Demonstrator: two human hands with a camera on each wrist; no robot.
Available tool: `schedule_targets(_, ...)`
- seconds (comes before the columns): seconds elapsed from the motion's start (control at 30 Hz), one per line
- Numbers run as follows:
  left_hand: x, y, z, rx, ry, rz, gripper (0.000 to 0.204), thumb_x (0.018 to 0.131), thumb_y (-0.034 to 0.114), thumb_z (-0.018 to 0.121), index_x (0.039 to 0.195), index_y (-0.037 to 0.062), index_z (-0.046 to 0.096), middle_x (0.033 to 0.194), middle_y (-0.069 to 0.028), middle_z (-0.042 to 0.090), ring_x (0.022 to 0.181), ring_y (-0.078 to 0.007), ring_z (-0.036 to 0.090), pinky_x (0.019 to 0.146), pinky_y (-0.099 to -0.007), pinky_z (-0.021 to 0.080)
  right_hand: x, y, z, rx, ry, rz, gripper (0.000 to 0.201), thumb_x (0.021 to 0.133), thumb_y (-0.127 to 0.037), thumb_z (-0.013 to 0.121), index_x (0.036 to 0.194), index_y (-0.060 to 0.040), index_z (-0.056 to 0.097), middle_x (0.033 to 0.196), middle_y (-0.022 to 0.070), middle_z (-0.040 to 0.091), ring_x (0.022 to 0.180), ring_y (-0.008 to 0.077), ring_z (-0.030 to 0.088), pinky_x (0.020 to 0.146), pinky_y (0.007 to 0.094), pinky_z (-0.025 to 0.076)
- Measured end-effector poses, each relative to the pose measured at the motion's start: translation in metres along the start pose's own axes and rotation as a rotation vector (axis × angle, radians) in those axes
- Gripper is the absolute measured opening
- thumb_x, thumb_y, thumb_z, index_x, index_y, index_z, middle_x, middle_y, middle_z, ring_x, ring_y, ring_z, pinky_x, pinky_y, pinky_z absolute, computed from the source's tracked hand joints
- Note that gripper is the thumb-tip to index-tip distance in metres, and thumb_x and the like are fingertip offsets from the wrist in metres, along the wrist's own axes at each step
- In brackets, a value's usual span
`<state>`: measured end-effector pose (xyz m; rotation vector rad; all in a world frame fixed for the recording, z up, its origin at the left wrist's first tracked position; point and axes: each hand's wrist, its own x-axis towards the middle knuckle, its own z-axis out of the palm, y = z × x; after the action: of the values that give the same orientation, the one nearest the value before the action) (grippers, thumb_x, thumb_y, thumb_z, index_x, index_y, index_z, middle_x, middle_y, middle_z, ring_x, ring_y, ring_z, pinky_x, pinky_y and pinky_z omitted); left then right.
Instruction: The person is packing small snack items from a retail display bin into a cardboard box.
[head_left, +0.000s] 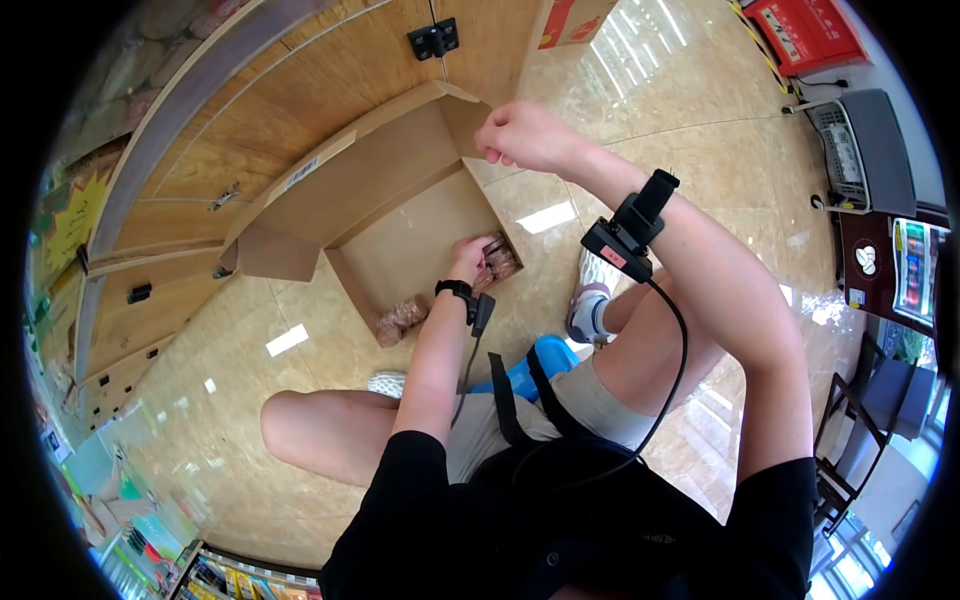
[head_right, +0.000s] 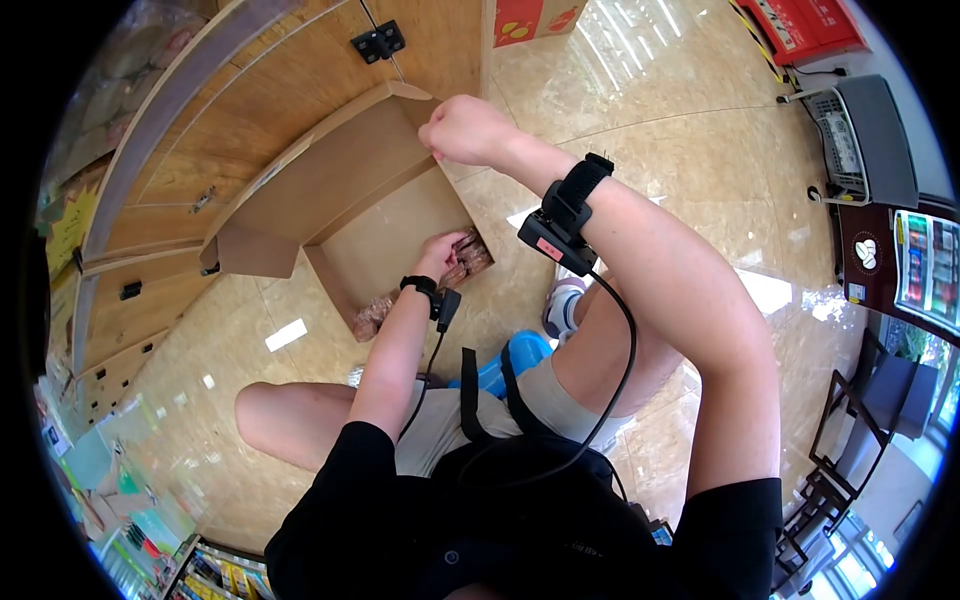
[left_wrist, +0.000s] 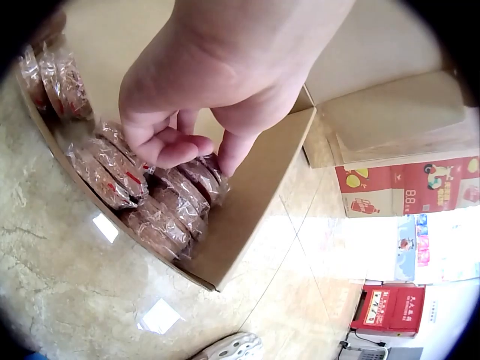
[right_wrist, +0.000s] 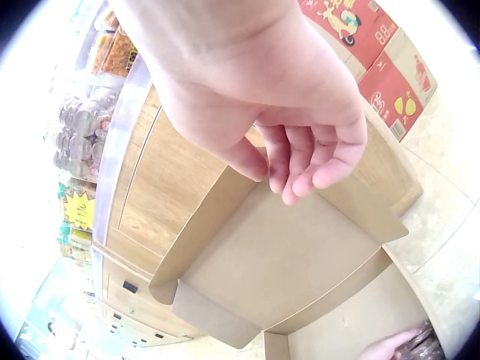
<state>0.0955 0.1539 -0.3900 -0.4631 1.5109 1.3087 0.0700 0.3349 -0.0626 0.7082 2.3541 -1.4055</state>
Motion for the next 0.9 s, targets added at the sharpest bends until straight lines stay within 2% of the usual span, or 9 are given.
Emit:
schedule_targets(0.27,-0.014,0.015,-0.008,-0.009,0.05,-0.044,0.031,0.07,0.025,0.077,0.061,0.009,0.053,0.045,0.0007,0.041,0.032,-0.0116,0.037,0.031,-0.0276,0.028,-0.002,-0.003,0.0,0.028,0.014,-0.027,0.02,0.08,-0.023,0.058,0.077,-0.0034,0.062,0.072,0.0021,0.062,0.063,0.0097,0.054,0.057,0.0254,0.044)
schedule_targets(0.33,-0.024,0.025,-0.009,-0.03,0.062,-0.043,0.032,0.069,0.026,0.079,0.06,0.0099,0.052,0.045,0.0008,0.041,0.033,-0.0116,0.037,0.032,-0.0273,0.028,0.0,-0.002,0.002,0.003,0.03,-0.035,0.022,0.077,-0.025,0.056,0.072,-0.0045,0.064,0.072,0.0059,0.065,0.07,0.0179,0.06,0.065,0.0308,0.047)
schedule_targets(0.37,-0.03,0.03,-0.01,-0.026,0.051,-0.039,0.03,0.071,0.026,0.077,0.062,0.0122,0.052,0.047,0.0028,0.041,0.035,-0.0092,0.036,0.033,-0.0242,0.029,0.0,-0.003,0.001,-0.011,0.038,-0.042,0.024,0.075,-0.026,0.055,0.069,-0.0051,0.065,0.072,0.0078,0.066,0.073,0.022,0.063,0.07,0.0335,0.048)
schedule_targets(0.43,-0.04,0.037,-0.014,-0.016,0.031,-0.024,0.027,0.076,0.027,0.073,0.065,0.0167,0.051,0.051,0.0068,0.041,0.038,-0.0042,0.034,0.036,-0.0179,0.03,0.002,-0.004,0.0,-0.036,0.026,-0.043,0.024,0.075,-0.026,0.055,0.069,-0.005,0.065,0.073,0.0082,0.066,0.073,0.0226,0.063,0.07,0.0338,0.048)
schedule_targets(0.63,-0.059,0.064,-0.035,-0.106,-0.072,-0.01,0.018,0.078,0.029,0.072,0.075,0.0158,0.059,0.062,0.0071,0.048,0.046,-0.004,0.039,0.044,-0.0174,0.036,0.007,-0.006,0.002,-0.038,0.033,-0.09,0.025,0.074,-0.026,0.054,0.065,-0.0054,0.064,0.07,0.0092,0.066,0.072,0.0248,0.063,0.071,0.035,0.048)
schedule_targets(0.77,-0.077,0.08,-0.042,-0.128,-0.081,-0.002,0.018,0.078,0.03,0.071,0.08,0.0157,0.062,0.068,0.0073,0.051,0.049,-0.0044,0.041,0.046,-0.0181,0.037,0.011,-0.005,0.006,-0.071,0.018,-0.107,0.026,0.074,-0.027,0.054,0.067,-0.0053,0.065,0.07,0.0093,0.066,0.073,0.0254,0.064,0.072,0.0354,0.048)
schedule_targets(0.87,-0.087,0.087,-0.044,-0.139,-0.093,0.0,0.017,0.079,0.03,0.07,0.083,0.0157,0.062,0.074,0.0064,0.053,0.051,-0.0046,0.04,0.046,-0.0181,0.037,0.007,-0.009,0.004,-0.027,0.02,-0.122,0.02,0.077,-0.021,0.059,0.07,-0.0027,0.061,0.064,0.0024,0.06,0.056,0.0102,0.055,0.053,0.0261,0.044)
schedule_targets(0.9,-0.09,0.089,-0.044,-0.144,-0.092,-0.001,0.017,0.08,0.03,0.07,0.085,0.0158,0.062,0.075,0.006,0.053,0.052,-0.0047,0.04,0.046,-0.0182,0.037,0.007,-0.008,0.004,-0.021,0.028,-0.121,0.02,0.077,-0.021,0.059,0.07,-0.0025,0.061,0.064,0.0026,0.061,0.056,0.0104,0.055,0.054,0.0264,0.044)
